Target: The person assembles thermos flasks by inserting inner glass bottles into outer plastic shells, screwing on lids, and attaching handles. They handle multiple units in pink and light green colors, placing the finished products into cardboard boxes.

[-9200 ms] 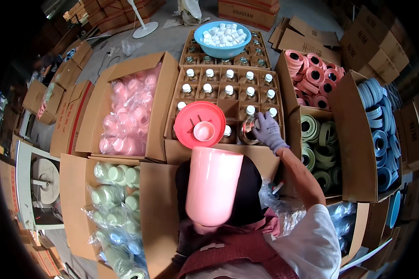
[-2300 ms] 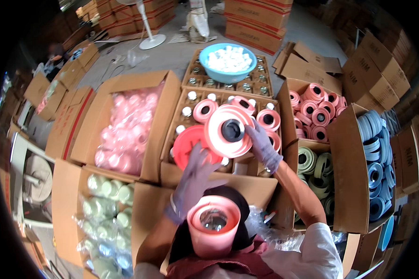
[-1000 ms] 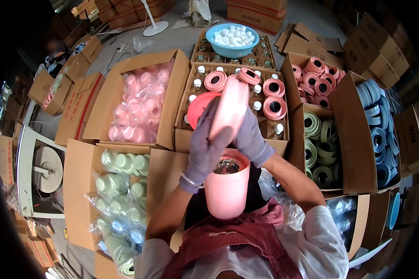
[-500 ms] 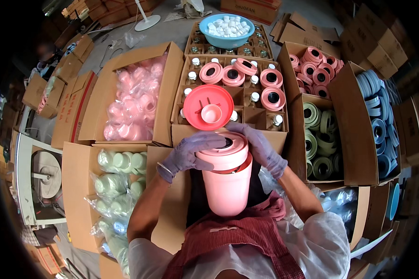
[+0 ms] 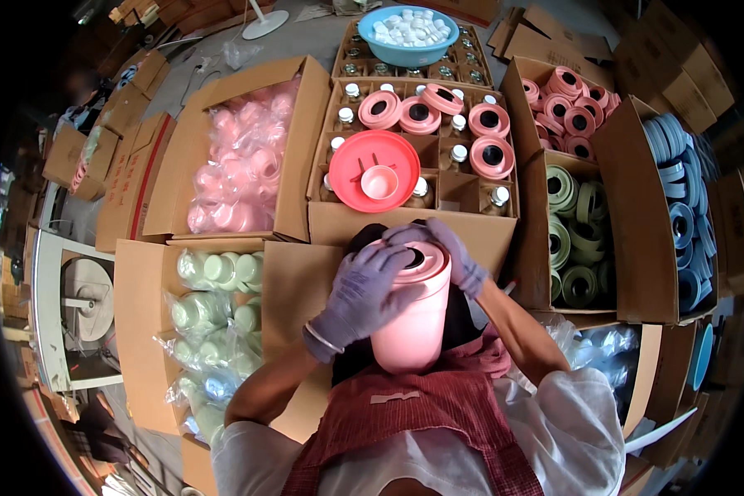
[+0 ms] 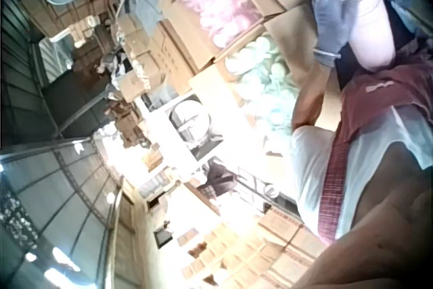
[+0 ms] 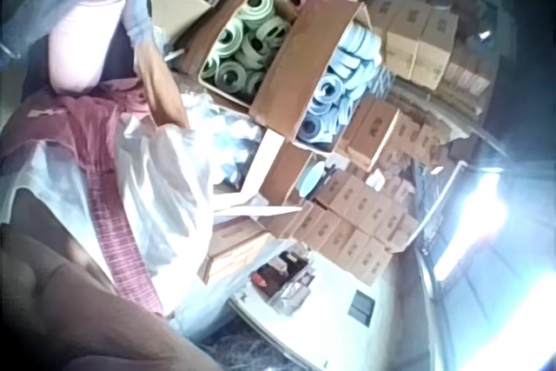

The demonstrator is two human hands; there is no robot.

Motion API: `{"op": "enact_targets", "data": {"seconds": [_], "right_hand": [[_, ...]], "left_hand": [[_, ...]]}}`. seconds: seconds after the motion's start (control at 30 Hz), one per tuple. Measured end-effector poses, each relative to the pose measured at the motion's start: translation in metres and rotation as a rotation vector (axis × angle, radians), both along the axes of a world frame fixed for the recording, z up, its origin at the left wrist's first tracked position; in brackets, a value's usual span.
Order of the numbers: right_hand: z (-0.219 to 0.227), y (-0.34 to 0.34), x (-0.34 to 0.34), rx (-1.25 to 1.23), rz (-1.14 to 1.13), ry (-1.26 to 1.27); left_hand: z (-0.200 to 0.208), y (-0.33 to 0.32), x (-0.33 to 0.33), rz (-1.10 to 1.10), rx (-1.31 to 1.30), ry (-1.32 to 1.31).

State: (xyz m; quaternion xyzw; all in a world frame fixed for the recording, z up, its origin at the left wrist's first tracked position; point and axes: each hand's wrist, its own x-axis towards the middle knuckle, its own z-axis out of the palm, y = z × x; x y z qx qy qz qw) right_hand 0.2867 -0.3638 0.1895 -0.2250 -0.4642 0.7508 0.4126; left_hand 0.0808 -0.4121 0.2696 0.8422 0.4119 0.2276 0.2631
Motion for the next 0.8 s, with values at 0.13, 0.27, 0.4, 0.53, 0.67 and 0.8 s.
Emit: {"op": "enact_targets", "data": {"seconds": [0.13,0.27,0.4,0.53,0.67,0.8], "right_hand": [[0.080,-0.054,0.036,1.006,-0.236,-0.708],[0.120,-0.111,0.067,0.824,-0.306,-1.197],[0.043,-0.103,0.136,0.044,-0.359,-0.897],[0.013,-0.115,0.128,-0.071,-0.536,-0.327],[-0.061,-0.109,0.130,-0.995,-0.287,0.364],[-0.056,-0.108,0.128,-0.287,-0.598,-0.171]], "left_hand": [[-0.064,0.011,0.002,0.242,-0.294,-0.674],[-0.138,-0.033,0.019,0.264,-0.345,-0.630],[-0.122,-0.060,0.024,0.381,-1.592,-0.802],[-0.099,-0.048,0.027,0.116,-0.984,-0.426],[0.005,-0.036,0.050,-0.482,0.517,0.024],[-0.031,-0.010,0.031,-0.045,-0.300,-0.435]]}}
